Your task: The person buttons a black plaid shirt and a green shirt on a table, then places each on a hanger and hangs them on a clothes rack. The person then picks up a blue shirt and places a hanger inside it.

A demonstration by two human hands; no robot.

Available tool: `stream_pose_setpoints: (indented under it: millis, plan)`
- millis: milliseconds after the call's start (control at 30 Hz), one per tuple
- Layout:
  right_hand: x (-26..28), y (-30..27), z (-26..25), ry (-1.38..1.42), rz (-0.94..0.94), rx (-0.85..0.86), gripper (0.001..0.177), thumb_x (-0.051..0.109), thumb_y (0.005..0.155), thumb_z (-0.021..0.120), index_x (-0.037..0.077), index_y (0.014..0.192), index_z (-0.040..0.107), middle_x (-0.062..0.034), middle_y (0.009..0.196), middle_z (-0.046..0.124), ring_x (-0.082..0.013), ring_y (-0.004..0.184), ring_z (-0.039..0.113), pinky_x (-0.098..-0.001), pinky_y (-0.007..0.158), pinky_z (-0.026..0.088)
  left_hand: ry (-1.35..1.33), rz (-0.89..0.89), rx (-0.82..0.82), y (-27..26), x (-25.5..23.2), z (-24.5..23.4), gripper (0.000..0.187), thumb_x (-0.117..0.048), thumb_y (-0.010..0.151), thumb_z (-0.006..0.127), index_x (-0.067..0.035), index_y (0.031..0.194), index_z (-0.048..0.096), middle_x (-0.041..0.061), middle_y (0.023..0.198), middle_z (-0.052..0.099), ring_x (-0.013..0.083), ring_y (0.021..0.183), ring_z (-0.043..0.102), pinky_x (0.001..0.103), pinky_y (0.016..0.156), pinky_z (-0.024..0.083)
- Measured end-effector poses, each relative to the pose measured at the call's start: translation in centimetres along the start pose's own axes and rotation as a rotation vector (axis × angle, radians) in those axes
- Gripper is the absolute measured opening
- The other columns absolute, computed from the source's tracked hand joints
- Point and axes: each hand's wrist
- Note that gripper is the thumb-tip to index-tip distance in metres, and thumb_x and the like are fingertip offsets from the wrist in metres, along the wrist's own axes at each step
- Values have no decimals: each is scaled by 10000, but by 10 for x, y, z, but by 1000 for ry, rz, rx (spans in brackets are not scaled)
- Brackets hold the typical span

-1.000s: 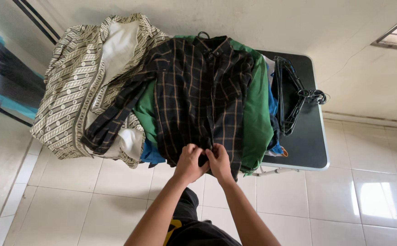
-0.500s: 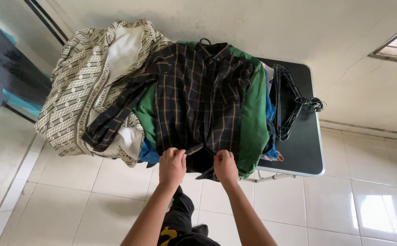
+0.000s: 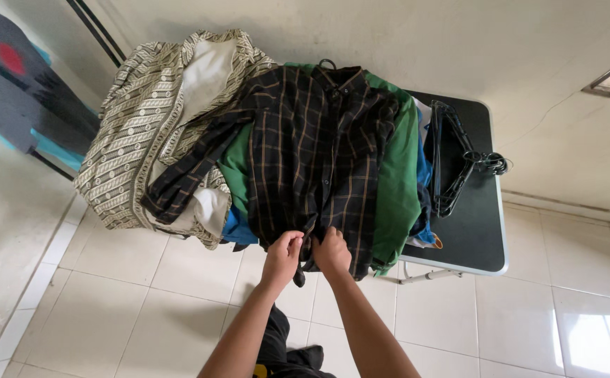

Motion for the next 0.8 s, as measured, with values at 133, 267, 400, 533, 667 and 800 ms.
stream_pose_setpoints:
  millis: [133, 267, 400, 533, 667, 800]
  plan:
    - [-10, 9, 10, -21, 45, -60, 313, 323, 964, 618, 93, 1174, 592, -143, 1268, 623, -374, 1134, 641, -497, 896, 551, -8, 18, 57, -2, 4, -12, 326, -267, 970, 692, -72, 1231, 693, 88, 1048, 755, 225, 865, 725, 329, 770, 574]
    - [-44, 6, 17, -47, 69, -250, 333, 225, 898, 641, 33, 1161, 571, -212, 1230, 599, -411, 1062, 632, -501, 809, 552, 63, 241, 144, -2, 16, -21, 378, -188, 918, 727, -26, 1255, 673, 114, 1113, 694, 245, 970, 690, 329, 830, 543]
    - [-61, -13, 2, 174, -65, -316, 252, 253, 991, 619, 50, 1134, 660, -175, 1137, 695, -396, 996, 668, -486, 795, 539, 80, 237, 146, 1, 25, -30, 265, -207, 947, 712, -90, 1182, 749, 78, 1109, 681, 225, 991, 678, 321, 841, 548]
    - [-47, -40, -15, 299, -78, -265, 308, 327, 919, 707, 54, 1059, 742, -141, 939, 758, -329, 839, 717, -418, 727, 554, 220, 307, 54, 3, 29, -42, 151, -214, 890, 764, -141, 1007, 826, 91, 1020, 645, 256, 920, 633, 331, 756, 545]
    - [-30, -57, -21, 437, 60, -289, 305, 315, 895, 742, 30, 1002, 744, -127, 821, 756, -263, 708, 705, -373, 665, 541, 127, 415, 55, 9, 27, -51, 138, -170, 932, 742, -102, 1036, 803, 65, 991, 687, 229, 932, 660, 328, 786, 542]
    - [-24, -58, -15, 420, 198, -132, 286, 301, 905, 760, 25, 979, 747, -129, 741, 700, -221, 614, 627, -362, 602, 499, 28, 271, 192, 17, 13, -54, 123, -156, 913, 720, -77, 985, 781, 54, 970, 709, 187, 847, 705, 305, 752, 573]
Point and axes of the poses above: each hand's wrist, its own y-axis towards the middle knuckle, its own z-axis out of the palm, x = y × z
